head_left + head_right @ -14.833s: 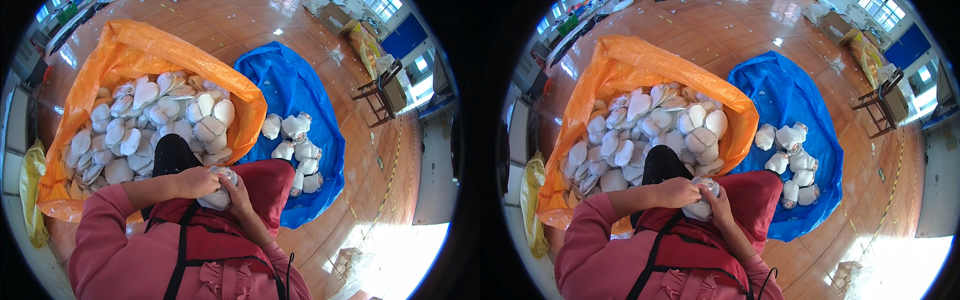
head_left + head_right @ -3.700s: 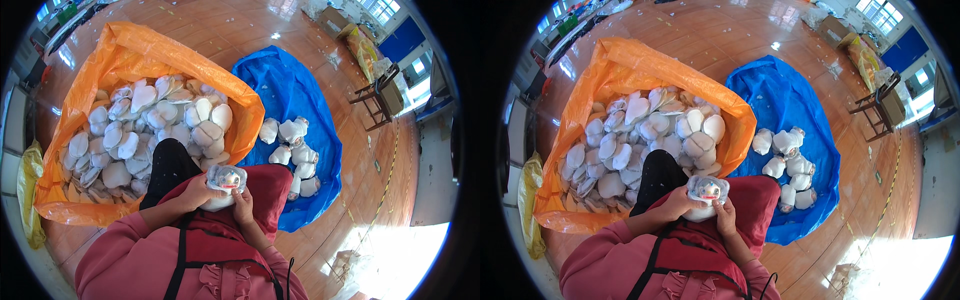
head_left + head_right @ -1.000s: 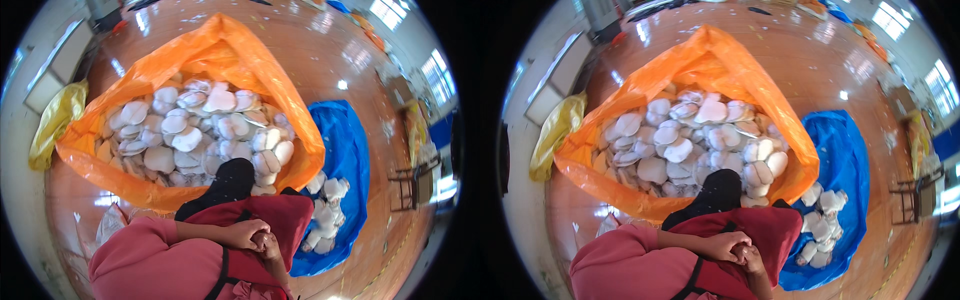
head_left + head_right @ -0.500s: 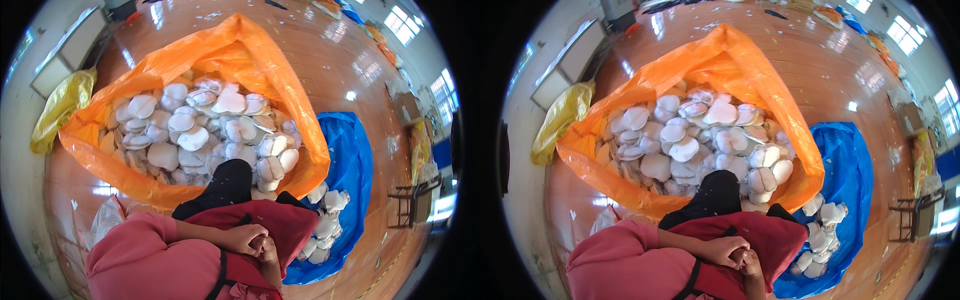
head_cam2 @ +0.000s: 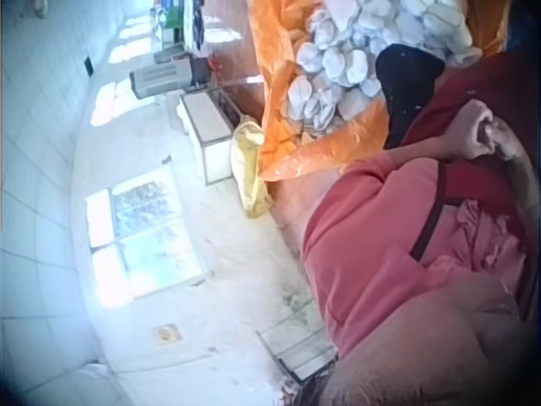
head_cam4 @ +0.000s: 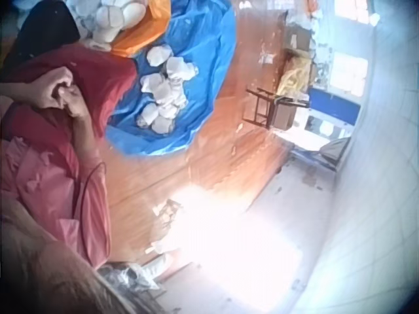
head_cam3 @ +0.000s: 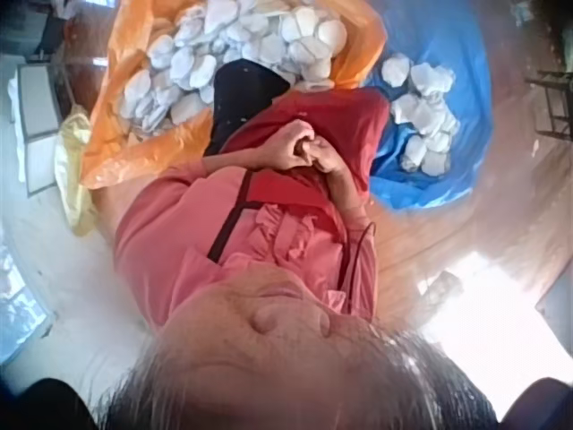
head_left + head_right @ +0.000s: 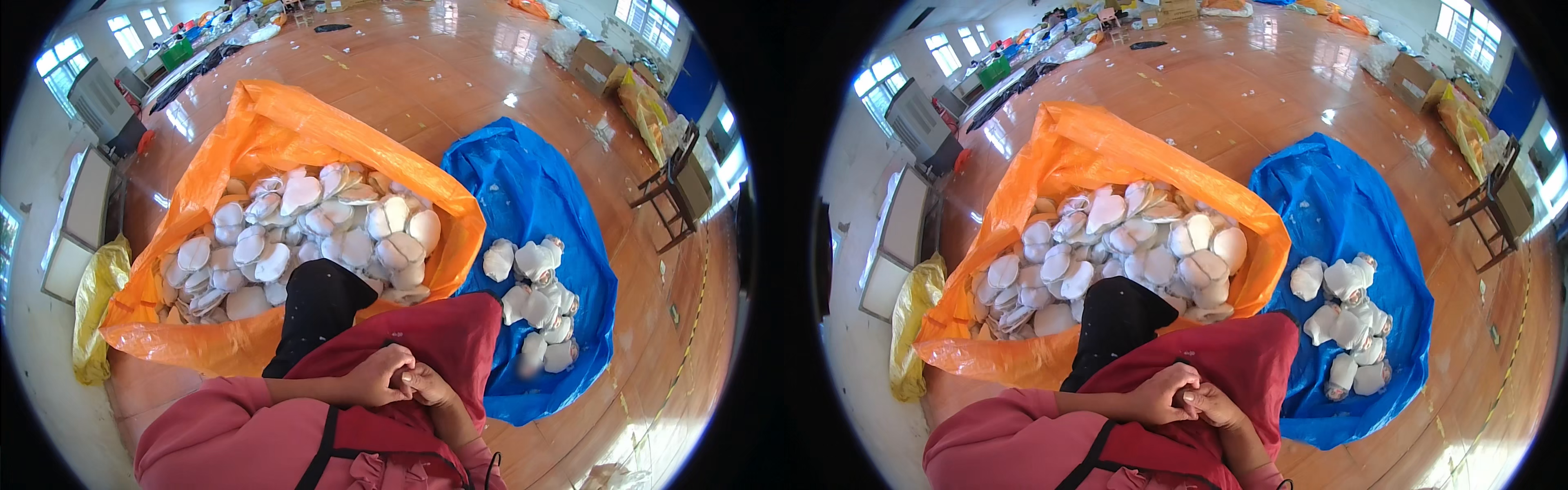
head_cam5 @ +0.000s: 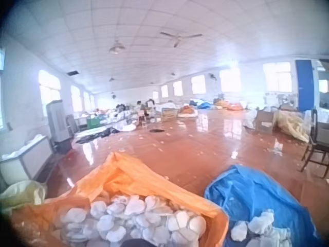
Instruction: The person sits on the floor and stuffs white foam pieces into small fabric pouches, then ties them closed. The person places the finished pouches into a blue bag and continues the process with more pouches from an orange bag.
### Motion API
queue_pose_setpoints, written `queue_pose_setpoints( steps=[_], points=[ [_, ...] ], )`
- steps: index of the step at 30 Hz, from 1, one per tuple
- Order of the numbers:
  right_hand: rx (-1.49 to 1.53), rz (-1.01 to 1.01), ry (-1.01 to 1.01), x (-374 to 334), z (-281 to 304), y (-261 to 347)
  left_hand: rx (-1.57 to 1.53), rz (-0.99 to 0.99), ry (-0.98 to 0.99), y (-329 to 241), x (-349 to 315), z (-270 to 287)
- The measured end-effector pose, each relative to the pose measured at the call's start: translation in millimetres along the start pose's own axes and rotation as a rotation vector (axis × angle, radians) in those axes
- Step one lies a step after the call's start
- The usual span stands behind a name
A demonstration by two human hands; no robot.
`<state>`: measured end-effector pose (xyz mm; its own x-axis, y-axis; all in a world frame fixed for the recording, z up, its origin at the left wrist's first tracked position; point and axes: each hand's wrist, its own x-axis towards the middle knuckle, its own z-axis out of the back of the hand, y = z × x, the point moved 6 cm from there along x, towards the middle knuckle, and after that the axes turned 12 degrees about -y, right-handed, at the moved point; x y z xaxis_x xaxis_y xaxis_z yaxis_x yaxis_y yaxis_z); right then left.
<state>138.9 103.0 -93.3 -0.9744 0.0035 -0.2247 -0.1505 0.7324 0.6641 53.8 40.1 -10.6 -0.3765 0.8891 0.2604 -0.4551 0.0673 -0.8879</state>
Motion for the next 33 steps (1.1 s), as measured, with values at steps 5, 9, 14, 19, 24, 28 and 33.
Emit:
queue_pose_setpoints(
  steps=[5,9,14,19,24,28,33],
  points=[
    [-0.043,0.046,0.029,-26.8,12.4,-12.9,-0.030,0.075,0.023,0.4,-16.4,-29.4],
    [-0.057,0.041,0.020,-29.2,26.4,-21.2,0.019,0.075,0.038,0.4,-13.7,-31.9],
    [-0.015,-0.019,-0.044,-29.0,30.6,-21.1,0.021,0.036,0.026,6.0,-13.4,-28.8],
    [0.055,0.022,-0.117,-19.6,30.5,-21.5,0.028,-0.111,-0.147,2.3,-8.4,13.1],
    [0.133,0.038,-0.123,30.3,-5.4,-5.5,0.363,-0.104,-0.580,32.1,9.5,162.7],
    [0.138,0.012,-0.129,28.0,14.3,-31.7,0.632,0.281,-0.673,130.4,-56.1,201.6],
    [0.104,-0.063,-0.169,58.7,-3.3,-31.5,0.911,0.926,-0.243,292.3,-170.2,251.3]
  ],
)
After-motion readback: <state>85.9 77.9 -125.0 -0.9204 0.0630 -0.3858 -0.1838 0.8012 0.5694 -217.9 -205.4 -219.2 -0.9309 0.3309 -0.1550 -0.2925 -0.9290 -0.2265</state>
